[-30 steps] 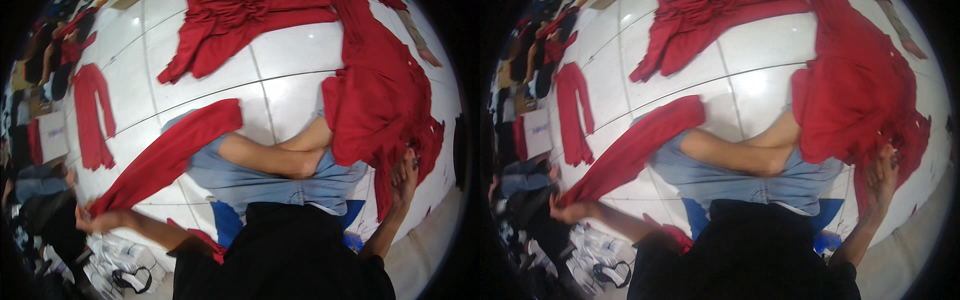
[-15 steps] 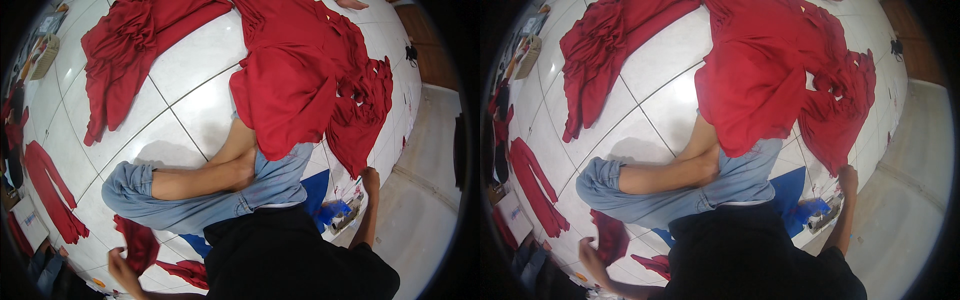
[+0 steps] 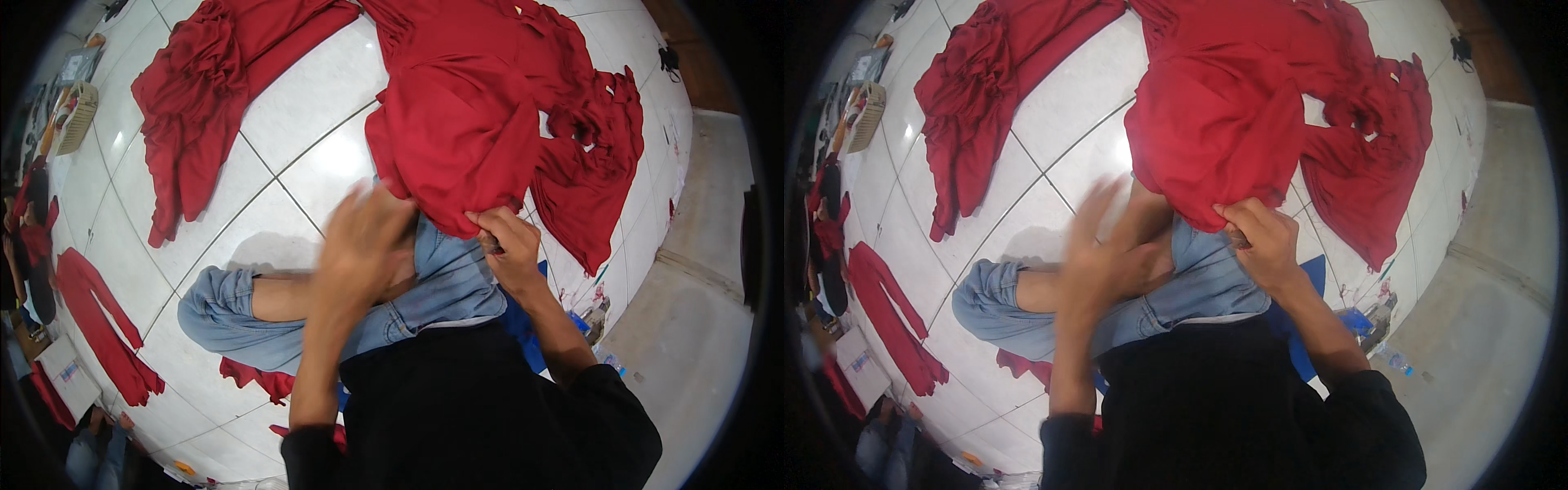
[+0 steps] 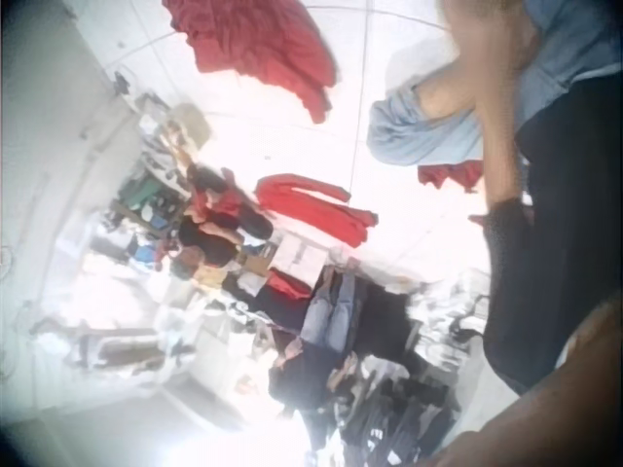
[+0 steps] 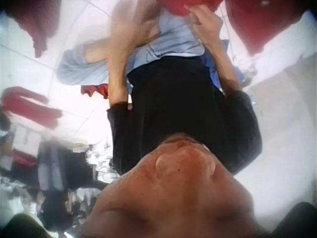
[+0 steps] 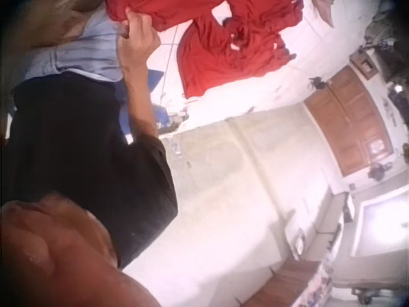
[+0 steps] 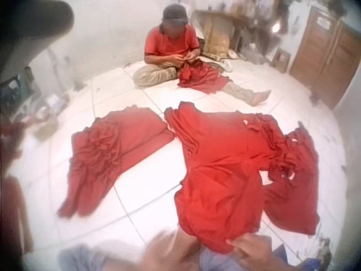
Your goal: The person sits on the floor and uses scissors to cut red fabric into strips. They repeatedly pick up fabric pieces, cut them, and place the cut pieces aside. Other people are visible in the background also working with fabric.
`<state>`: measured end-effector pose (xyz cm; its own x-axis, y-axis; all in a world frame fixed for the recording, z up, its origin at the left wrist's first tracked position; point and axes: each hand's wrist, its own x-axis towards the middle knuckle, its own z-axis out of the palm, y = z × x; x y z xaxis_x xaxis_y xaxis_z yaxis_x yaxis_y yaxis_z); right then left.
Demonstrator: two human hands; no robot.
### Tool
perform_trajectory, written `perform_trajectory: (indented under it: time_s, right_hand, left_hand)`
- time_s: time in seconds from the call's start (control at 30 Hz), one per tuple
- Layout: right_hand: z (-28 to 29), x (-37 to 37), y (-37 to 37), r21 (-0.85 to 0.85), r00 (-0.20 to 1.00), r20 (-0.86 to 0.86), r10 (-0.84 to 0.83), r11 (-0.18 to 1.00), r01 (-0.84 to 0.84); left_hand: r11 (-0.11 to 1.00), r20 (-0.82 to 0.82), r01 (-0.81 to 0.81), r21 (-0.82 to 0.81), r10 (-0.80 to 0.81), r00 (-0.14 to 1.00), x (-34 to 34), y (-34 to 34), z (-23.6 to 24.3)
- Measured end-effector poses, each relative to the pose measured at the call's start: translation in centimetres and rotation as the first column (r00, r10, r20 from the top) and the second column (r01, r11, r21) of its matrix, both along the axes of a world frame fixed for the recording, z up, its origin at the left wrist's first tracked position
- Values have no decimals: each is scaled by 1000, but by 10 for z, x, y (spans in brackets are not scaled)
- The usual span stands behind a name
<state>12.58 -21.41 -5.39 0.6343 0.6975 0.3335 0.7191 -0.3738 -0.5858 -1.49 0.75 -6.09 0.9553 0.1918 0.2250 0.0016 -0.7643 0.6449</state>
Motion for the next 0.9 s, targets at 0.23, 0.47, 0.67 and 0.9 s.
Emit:
perform_trajectory:
  time_s: [0.23,0.47,0.67,0.9]
  right_hand:
    - [60,39,-86,-102,893,68,-444,888,449]
    - [1,36,-69,145,839,-188,-510,831,538]
    - [-2,42,-24,-147,930,306,-202,955,256]
    - [49,47,-179,-305,827,551,-110,896,322]
  left_hand:
    - [802,111,85,-592,-23,994,121,-14,-7]
    - [816,-13,-36,-576,34,999,130,4,-3]
    - [887,70,-101,-451,148,987,132,10,-16]
    - [877,55,-227,-423,274,960,145,31,-42]
